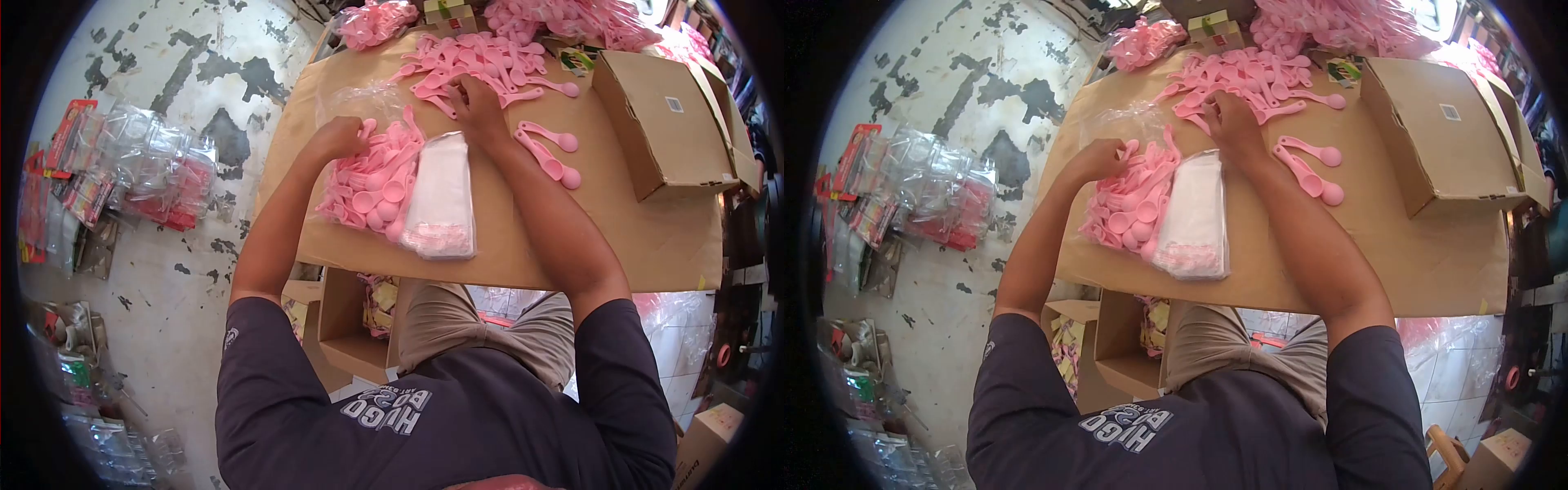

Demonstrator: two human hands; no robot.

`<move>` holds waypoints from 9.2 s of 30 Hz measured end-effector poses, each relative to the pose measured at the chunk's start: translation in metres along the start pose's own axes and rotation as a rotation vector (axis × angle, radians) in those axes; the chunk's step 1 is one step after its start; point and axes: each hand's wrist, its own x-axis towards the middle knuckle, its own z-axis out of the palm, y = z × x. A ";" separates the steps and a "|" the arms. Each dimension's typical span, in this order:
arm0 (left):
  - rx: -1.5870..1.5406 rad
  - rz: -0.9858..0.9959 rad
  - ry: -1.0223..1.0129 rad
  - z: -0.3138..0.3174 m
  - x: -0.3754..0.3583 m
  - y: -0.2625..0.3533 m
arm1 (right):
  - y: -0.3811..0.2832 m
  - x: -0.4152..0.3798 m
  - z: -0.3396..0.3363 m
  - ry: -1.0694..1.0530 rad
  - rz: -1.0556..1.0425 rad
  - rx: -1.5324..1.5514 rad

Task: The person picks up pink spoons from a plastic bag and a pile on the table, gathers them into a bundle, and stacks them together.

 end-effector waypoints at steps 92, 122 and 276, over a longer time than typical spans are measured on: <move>-0.851 0.308 0.186 -0.058 -0.005 0.045 | -0.001 -0.007 0.000 -0.033 -0.045 -0.010; -0.180 0.154 0.393 0.043 -0.131 0.071 | 0.000 -0.006 0.000 -0.064 -0.020 -0.014; -0.431 0.331 0.867 0.067 0.047 0.035 | -0.009 -0.008 -0.003 -0.090 -0.020 -0.030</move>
